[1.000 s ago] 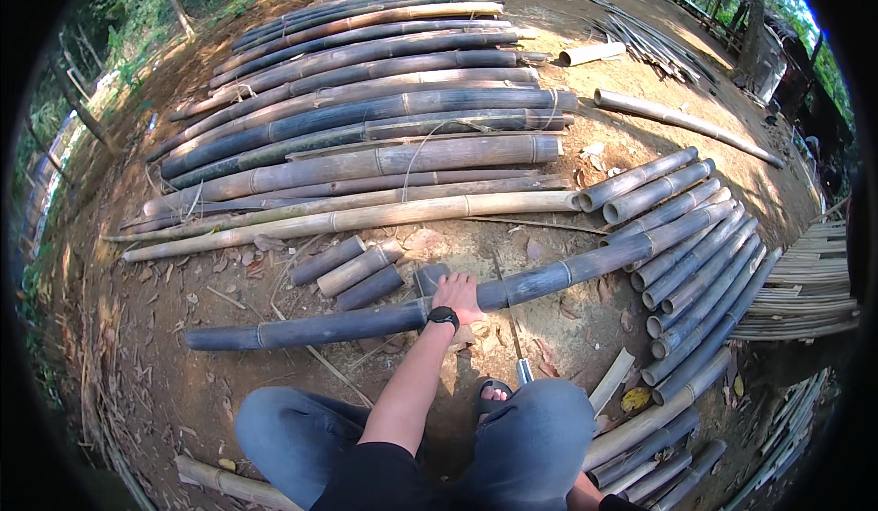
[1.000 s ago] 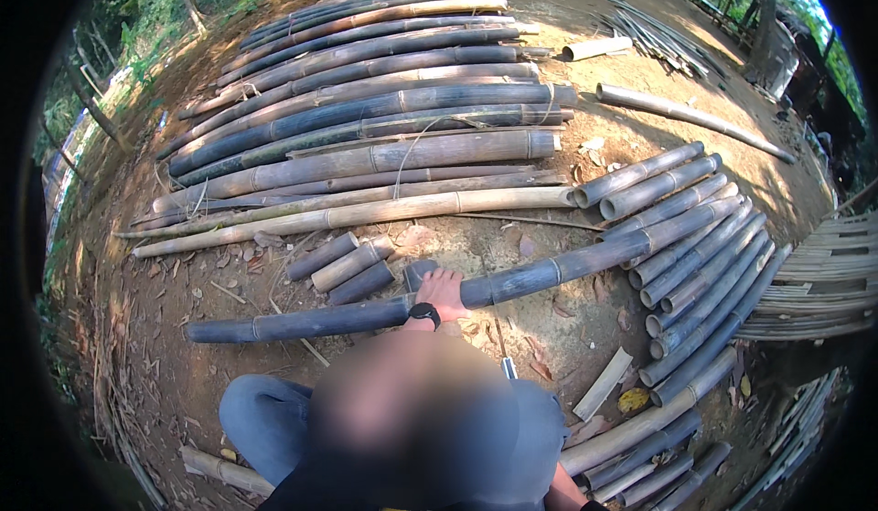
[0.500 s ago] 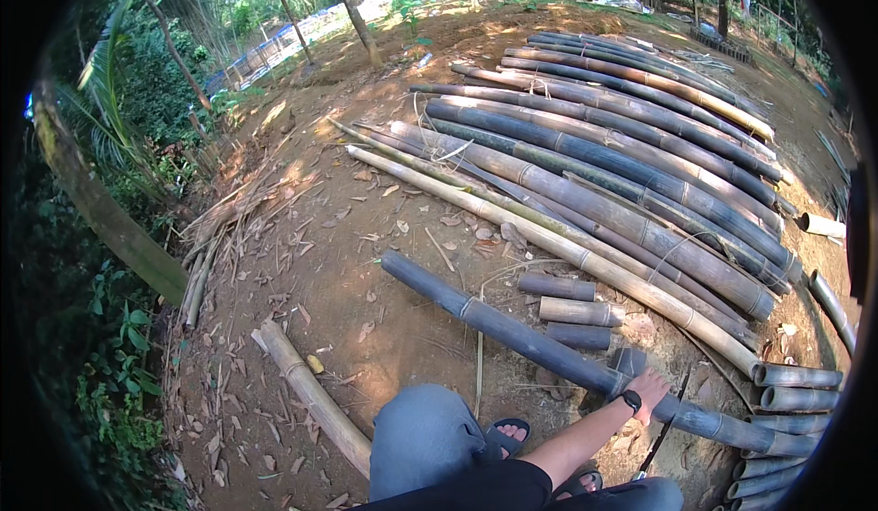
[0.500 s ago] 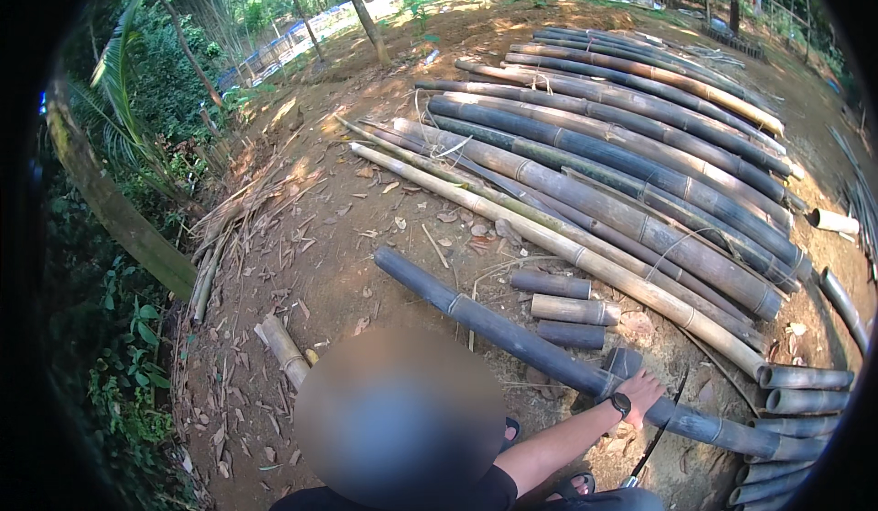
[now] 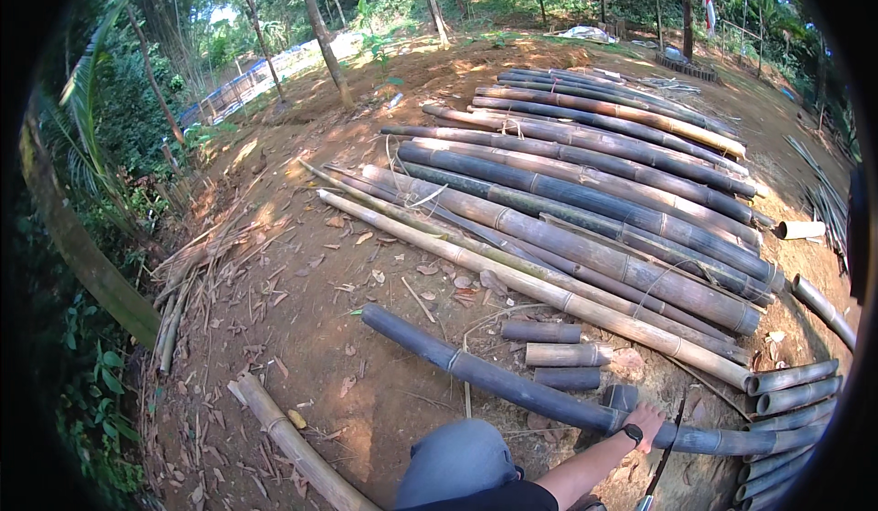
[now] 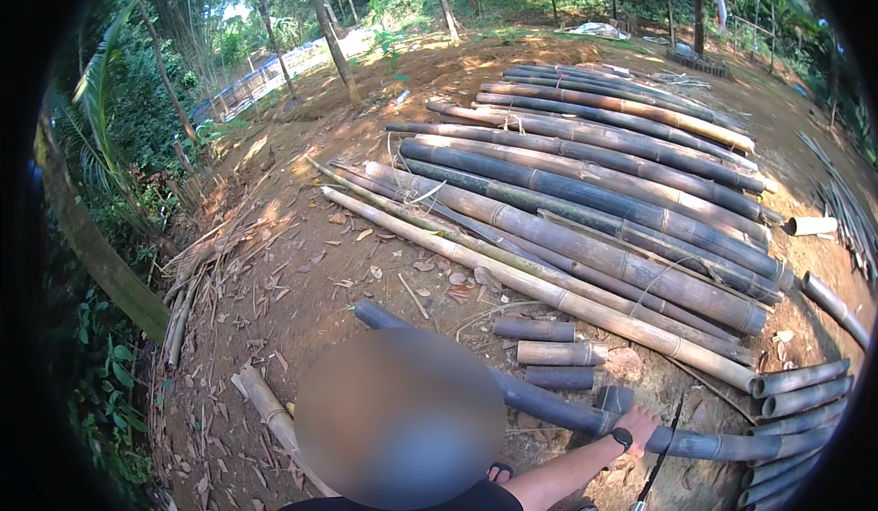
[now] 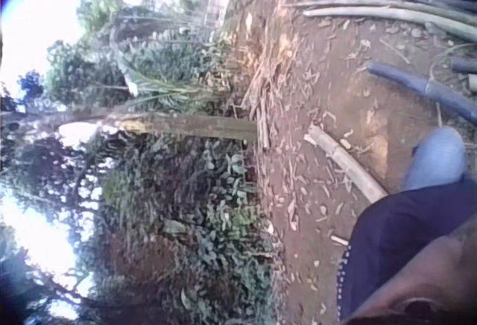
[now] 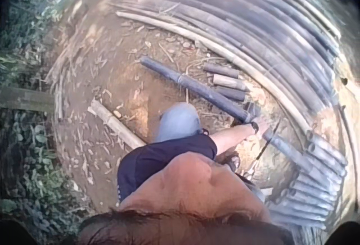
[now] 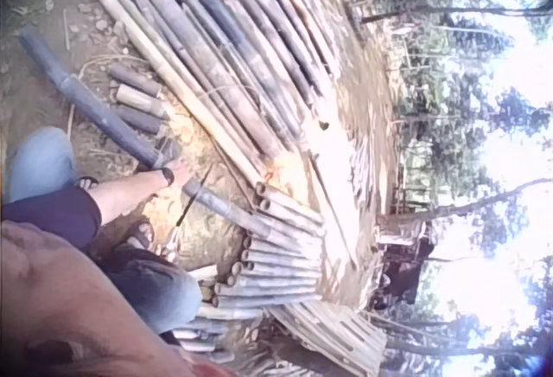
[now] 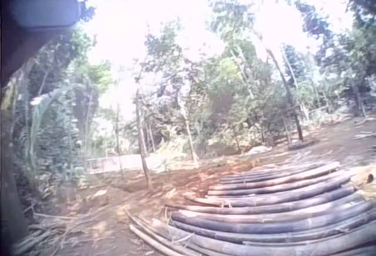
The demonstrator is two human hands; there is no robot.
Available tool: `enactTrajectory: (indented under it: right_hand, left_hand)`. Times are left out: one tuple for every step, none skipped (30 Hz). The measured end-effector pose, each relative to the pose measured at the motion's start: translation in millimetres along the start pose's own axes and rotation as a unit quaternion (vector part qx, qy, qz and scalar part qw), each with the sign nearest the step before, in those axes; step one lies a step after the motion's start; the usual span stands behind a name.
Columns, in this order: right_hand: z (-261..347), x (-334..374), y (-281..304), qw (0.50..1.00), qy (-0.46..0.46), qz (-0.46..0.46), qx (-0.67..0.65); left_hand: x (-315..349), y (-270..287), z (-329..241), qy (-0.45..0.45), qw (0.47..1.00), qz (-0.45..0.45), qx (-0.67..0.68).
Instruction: The person saws a bamboo pole using a hand saw and then moves pieces of bamboo on the ground.
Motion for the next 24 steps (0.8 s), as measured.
enactTrajectory:
  right_hand:
    - [12.1,-7.1,-24.5,0.990,0.063,0.087,-0.095]
    - [23.3,-18.2,-53.9,0.959,0.124,0.172,-0.190]
    - [24.3,-17.8,-47.3,0.902,0.197,0.245,-0.297]
    - [29.9,-12.1,-42.7,0.908,0.197,0.241,-0.279]
    - [27.8,-12.1,-43.6,0.922,0.175,0.246,-0.242]
    - [26.1,-6.3,-32.7,0.930,0.176,0.241,-0.214]
    - [15.2,-25.9,-68.8,0.985,-0.170,-0.015,0.009]
    - [8.4,-29.8,-81.1,0.988,-0.099,0.080,-0.084]
    - [28.2,-15.3,-75.7,0.970,-0.001,0.167,-0.179]
    - [29.8,-5.3,-72.6,0.950,0.047,0.207,-0.230]
    - [24.8,2.2,-66.9,0.937,0.070,0.214,-0.266]
    - [16.4,12.7,-65.6,0.922,0.088,0.217,-0.309]
    - [2.6,23.3,-64.6,0.901,0.099,0.219,-0.361]
    - [-18.8,37.7,-71.5,0.873,0.106,0.224,-0.420]
    - [-39.0,49.6,-75.1,0.837,0.114,0.226,-0.484]
    - [-77.3,62.3,-94.8,0.801,0.097,0.240,-0.539]
    - [-112.0,86.1,-111.8,0.761,0.085,0.264,-0.586]
    - [-136.7,114.8,-116.8,0.729,0.085,0.290,-0.615]
    - [-158.0,140.0,-118.0,0.700,0.084,0.313,-0.636]
    - [-178.3,161.9,-119.6,0.679,0.080,0.337,-0.647]
    - [-194.3,174.3,-120.6,0.664,0.072,0.350,-0.657]
    - [-211.5,185.5,-124.4,0.658,0.057,0.356,-0.661]
    - [-221.8,189.0,-128.8,0.660,0.052,0.361,-0.657]
    - [-229.4,191.6,-131.4,0.667,0.053,0.368,-0.646]
  left_hand:
    - [-1.4,2.3,-7.3,-0.018,1.000,-0.008,0.001]
    - [-2.5,4.6,-12.7,-0.035,0.999,-0.015,0.003]
    - [3.1,7.9,-8.7,-0.030,0.999,-0.023,-0.004]
    - [9.9,9.7,-3.6,-0.024,0.999,-0.024,-0.001]
    - [5.1,2.9,-3.3,-0.046,0.999,-0.022,0.016]
    - [10.0,-0.8,4.1,-0.042,0.998,-0.025,0.029]
    - [-5.7,22.6,-46.3,-0.084,0.996,-0.023,0.022]
    - [-6.0,20.8,-52.4,-0.086,0.996,-0.002,0.024]
    - [2.3,10.4,-27.6,-0.063,0.997,0.022,0.036]
    - [4.6,8.2,-16.8,-0.047,0.997,0.041,0.040]
    - [4.2,4.4,-9.4,-0.014,0.998,0.050,0.042]
    - [2.3,3.7,-6.5,0.009,0.999,0.034,0.031]
    - [0.6,0.9,-3.3,0.032,0.999,0.022,0.018]
    - [4.2,-6.1,-10.1,0.047,0.999,0.018,0.010]
    - [2.3,-2.3,-5.4,0.040,0.999,-0.002,0.016]
    - [-9.3,-1.6,-20.4,0.012,1.000,-0.020,0.016]
    - [-11.2,8.3,-34.7,0.023,0.999,0.009,0.026]
    - [-10.0,9.2,-29.6,0.025,1.000,0.001,0.010]
    - [-10.1,8.9,-21.2,0.027,0.999,0.007,0.024]
    - [-9.4,7.3,-17.2,0.040,0.999,0.012,0.023]
    - [-12.6,7.4,-14.5,0.038,0.999,0.031,0.023]
    - [-16.5,9.9,-22.0,0.041,0.998,0.035,0.016]
    - [-22.0,11.8,-26.0,0.040,0.999,0.029,0.009]
    - [-20.5,7.1,-31.6,0.039,0.998,0.040,0.021]
Point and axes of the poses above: each hand's wrist, its own x-axis away from the middle knuckle, its own y-axis out of the back of the hand, z = x × y, the point moved 5 cm from there along -x, towards the middle knuckle, and after that the axes turned 11 degrees about x, right-handed, at the moved point
